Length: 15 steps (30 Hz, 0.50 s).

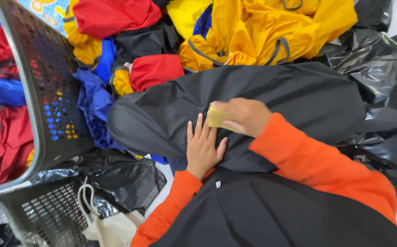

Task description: Cleaning a black fabric cover with a yellow sponge and then folding it on a padded surface.

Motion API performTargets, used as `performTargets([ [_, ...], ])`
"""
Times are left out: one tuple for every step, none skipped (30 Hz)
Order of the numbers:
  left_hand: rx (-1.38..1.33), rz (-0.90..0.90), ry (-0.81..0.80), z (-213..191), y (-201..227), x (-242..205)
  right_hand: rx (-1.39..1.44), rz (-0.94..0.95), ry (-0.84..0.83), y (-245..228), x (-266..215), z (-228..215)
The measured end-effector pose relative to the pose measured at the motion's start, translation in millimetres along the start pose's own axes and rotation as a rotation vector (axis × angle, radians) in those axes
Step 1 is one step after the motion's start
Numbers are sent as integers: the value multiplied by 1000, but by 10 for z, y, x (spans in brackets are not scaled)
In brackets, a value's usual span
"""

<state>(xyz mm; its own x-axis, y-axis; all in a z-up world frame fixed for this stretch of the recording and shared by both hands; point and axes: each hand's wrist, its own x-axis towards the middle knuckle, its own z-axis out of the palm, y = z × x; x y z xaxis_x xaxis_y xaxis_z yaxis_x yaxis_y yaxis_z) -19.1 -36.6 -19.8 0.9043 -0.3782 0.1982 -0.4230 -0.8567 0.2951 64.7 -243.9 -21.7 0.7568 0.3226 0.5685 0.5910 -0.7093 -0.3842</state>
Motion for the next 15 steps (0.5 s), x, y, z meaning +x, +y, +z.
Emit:
performTargets([
  [10, 1, -3, 11, -22, -1, -140, -152, -49, 63, 114, 102],
  [17, -3, -11, 22, -27, -37, -275, -302, -106, 111, 199, 200],
  [10, 0, -14, 20, -8, -23, -279, -297, -112, 407, 259, 291],
  [7, -1, -7, 10, -1, -12, -460, -260, -114, 697, 338, 402],
  [3, -2, 0, -3, 1, -3, -641, -220, -116, 983, 420, 517],
  [3, -7, 1, -7, 17, -10, -638, -225, -117, 1171, 474, 522],
  [-10, -8, 10, -15, 32, -14, -675, -159, -123, 1358, 535, 527],
  [-21, -3, 24, -21, 20, 21, -714, -94, -120, 1564, 644, 538],
  [-17, -4, 32, -3, -11, 42, -715, -100, -114, 1242, 736, 498],
  [-15, -11, 25, 14, 1, 18, -420, -44, -101, 902, 776, 456],
  [-13, -17, 18, 40, 15, -7, -125, 13, -89, 568, 806, 413],
  [-15, -28, 9, 41, 15, -15, -116, 15, -100, 376, 736, 503],
  [-14, -31, 5, 42, 22, -25, -6, -76, -163, 182, 660, 584],
  [-8, -23, 9, 44, 4, 4, 97, -168, -212, 6, 619, 656],
  [-5, -23, 7, 39, 13, -23, 100, -167, -211, 253, 537, 896],
])
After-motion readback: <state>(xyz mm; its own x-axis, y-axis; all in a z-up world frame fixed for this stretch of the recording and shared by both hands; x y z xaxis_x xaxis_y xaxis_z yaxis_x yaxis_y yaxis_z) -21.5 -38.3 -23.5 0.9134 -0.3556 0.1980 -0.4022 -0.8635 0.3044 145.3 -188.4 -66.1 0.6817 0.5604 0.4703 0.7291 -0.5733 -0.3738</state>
